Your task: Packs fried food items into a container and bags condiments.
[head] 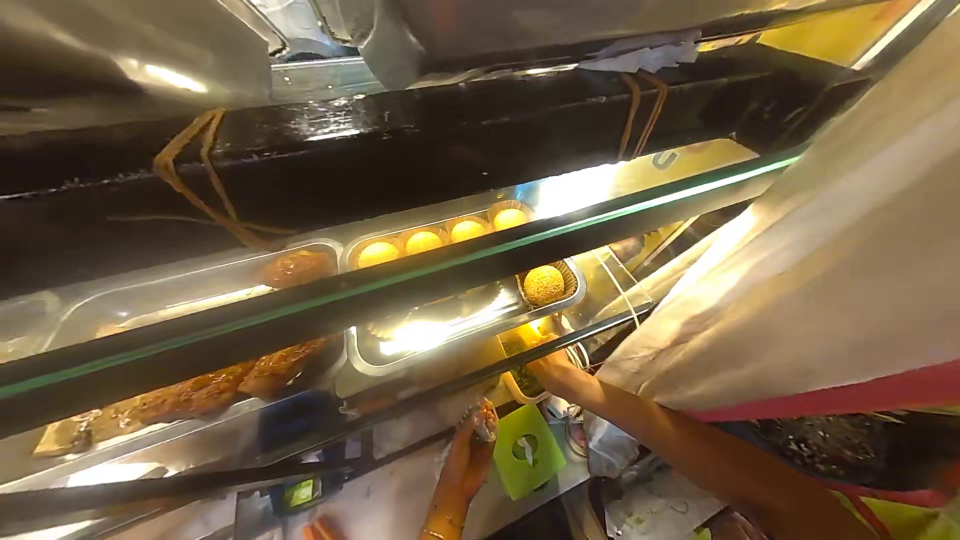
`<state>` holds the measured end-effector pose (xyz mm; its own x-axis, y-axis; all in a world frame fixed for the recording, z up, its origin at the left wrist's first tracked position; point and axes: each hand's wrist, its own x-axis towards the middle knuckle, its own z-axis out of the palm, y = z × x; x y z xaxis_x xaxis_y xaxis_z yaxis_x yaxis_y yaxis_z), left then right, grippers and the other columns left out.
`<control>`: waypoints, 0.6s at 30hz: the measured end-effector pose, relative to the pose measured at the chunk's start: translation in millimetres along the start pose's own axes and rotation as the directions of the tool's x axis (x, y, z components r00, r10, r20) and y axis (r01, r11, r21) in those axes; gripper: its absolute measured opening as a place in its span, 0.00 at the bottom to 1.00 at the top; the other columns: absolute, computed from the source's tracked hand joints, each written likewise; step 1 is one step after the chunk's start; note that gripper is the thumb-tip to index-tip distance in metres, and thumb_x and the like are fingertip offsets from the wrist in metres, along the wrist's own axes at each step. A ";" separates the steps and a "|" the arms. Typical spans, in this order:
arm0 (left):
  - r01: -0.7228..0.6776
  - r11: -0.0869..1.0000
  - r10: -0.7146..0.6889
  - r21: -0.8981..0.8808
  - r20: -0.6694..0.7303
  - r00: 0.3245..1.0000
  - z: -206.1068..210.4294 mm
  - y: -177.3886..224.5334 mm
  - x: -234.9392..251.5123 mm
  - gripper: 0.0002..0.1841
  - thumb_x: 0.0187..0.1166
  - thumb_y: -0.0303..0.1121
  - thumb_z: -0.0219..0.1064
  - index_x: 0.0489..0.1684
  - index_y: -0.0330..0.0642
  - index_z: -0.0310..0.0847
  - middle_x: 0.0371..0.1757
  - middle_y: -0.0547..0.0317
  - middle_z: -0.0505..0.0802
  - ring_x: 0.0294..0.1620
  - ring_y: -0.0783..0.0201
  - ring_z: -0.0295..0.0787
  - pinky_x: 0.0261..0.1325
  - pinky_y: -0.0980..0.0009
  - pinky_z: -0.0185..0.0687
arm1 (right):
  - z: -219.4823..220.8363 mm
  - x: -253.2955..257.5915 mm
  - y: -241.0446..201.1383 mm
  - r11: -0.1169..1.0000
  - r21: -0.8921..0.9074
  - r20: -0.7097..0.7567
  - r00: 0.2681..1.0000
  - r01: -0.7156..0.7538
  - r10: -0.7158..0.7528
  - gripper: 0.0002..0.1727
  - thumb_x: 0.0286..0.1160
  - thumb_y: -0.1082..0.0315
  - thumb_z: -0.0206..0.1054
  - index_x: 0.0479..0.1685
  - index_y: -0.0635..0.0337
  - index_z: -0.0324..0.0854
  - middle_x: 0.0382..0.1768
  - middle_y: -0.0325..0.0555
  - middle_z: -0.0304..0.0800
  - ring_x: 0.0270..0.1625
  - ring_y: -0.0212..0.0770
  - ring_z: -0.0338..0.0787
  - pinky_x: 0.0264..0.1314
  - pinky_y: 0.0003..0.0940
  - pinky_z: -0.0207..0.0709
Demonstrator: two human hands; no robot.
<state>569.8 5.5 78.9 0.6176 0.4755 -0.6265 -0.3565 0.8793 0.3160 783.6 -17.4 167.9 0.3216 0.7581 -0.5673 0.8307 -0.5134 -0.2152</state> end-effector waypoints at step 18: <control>-0.091 0.971 0.101 0.220 -0.036 0.994 36.4 -22.3 14.6 0.14 0.83 0.20 0.61 0.64 0.31 0.72 0.47 0.48 0.91 0.43 0.60 0.92 0.47 0.66 0.91 | -50.2 -94.1 23.6 0.997 0.032 0.151 0.985 0.075 -0.079 0.18 0.86 0.52 0.62 0.67 0.40 0.89 0.55 0.50 0.94 0.62 0.56 0.90 0.63 0.65 0.77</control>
<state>612.3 -6.2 88.6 0.5526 0.5609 -0.6165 -0.2484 0.8169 0.5205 795.8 -80.7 256.2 0.1828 0.7272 -0.6617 0.8378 -0.4674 -0.2822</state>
